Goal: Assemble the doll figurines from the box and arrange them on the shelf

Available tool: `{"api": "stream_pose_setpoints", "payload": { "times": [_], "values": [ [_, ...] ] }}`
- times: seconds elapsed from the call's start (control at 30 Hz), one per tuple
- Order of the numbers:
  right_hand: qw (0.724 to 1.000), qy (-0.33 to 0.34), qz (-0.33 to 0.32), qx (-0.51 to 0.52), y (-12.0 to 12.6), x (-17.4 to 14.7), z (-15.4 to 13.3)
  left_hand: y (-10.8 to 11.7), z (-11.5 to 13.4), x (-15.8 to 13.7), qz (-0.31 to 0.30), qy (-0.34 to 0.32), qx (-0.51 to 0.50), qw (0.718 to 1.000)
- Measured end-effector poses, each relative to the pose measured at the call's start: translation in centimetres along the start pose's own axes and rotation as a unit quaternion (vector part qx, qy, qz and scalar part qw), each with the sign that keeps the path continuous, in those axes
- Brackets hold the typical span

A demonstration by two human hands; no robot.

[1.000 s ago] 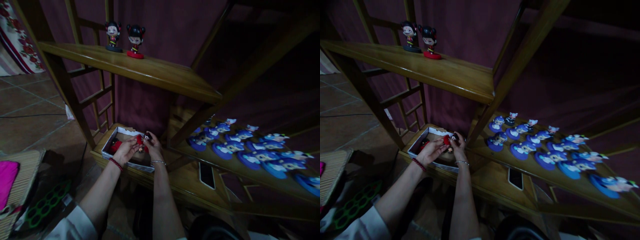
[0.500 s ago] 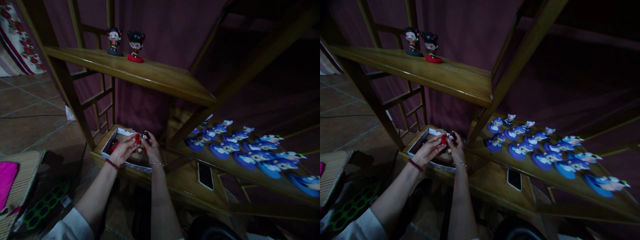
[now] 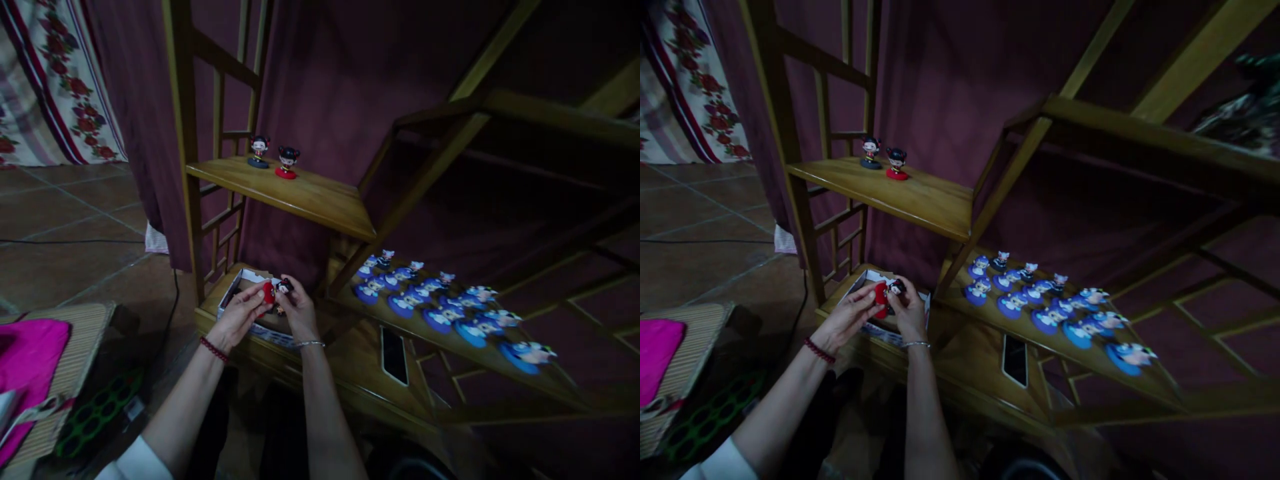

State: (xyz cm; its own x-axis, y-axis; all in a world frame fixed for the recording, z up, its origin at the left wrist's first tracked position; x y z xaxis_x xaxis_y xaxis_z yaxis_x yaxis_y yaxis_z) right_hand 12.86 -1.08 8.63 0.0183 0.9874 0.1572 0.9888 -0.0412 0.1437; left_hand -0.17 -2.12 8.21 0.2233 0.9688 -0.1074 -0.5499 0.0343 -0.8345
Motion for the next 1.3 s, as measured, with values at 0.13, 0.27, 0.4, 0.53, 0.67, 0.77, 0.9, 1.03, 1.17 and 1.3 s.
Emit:
{"api": "stream_pose_setpoints", "payload": {
  "times": [0.13,0.27,0.4,0.53,0.67,0.77,0.9,1.03,1.17,1.3],
  "values": [
    [1.0,0.015,-0.016,-0.022,0.0,-1.3,-3.2,-1.2,0.9,-2.0,-0.002,-0.015,-0.007,1.0],
    [0.999,0.018,-0.034,-0.024,-0.1,-2.6,-6.0,-2.5,1.7,-4.0,-0.001,-0.023,-0.024,0.999],
    [0.998,0.019,-0.053,-0.017,0.0,-3.8,-8.4,-3.8,2.7,-6.2,0.001,-0.028,-0.034,0.999],
    [0.998,0.026,-0.064,-0.008,0.0,-5.0,-10.2,-4.9,3.5,-8.2,-0.017,-0.032,-0.042,0.998],
    [0.997,0.032,-0.076,-0.002,0.2,-5.9,-11.1,-5.6,3.9,-9.9,-0.041,-0.032,-0.045,0.998],
    [0.996,0.037,-0.076,-0.014,0.3,-6.5,-11.6,-6.0,4.0,-10.7,-0.062,-0.031,-0.053,0.996],
    [0.995,0.057,-0.076,-0.031,0.6,-7.1,-12.6,-6.4,4.0,-11.3,-0.083,-0.021,-0.066,0.994],
    [0.994,0.071,-0.08,-0.028,1.0,-7.7,-13.4,-6.6,3.7,-11.7,-0.094,-0.015,-0.064,0.993],
    [0.994,0.072,-0.081,-0.023,1.4,-8.1,-13.7,-6.8,3.4,-11.8,-0.103,-0.016,-0.066,0.992],
    [0.994,0.068,-0.081,-0.023,1.9,-8.3,-13.8,-7.2,3.2,-12.0,-0.106,-0.013,-0.059,0.993]
  ]
}}
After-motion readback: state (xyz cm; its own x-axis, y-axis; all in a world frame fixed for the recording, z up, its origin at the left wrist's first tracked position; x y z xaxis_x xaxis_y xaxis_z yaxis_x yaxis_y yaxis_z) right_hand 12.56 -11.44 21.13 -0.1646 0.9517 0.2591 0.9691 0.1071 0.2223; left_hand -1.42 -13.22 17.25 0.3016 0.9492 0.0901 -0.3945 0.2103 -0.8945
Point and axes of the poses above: each hand's wrist, its own x-axis towards the middle knuckle, its own y-axis out of the back of the hand, z = x × y, the point moved 1 cm from there along x, towards the middle knuckle, and after that the axes turned 11 degrees about -x, right-handed, at the moved point
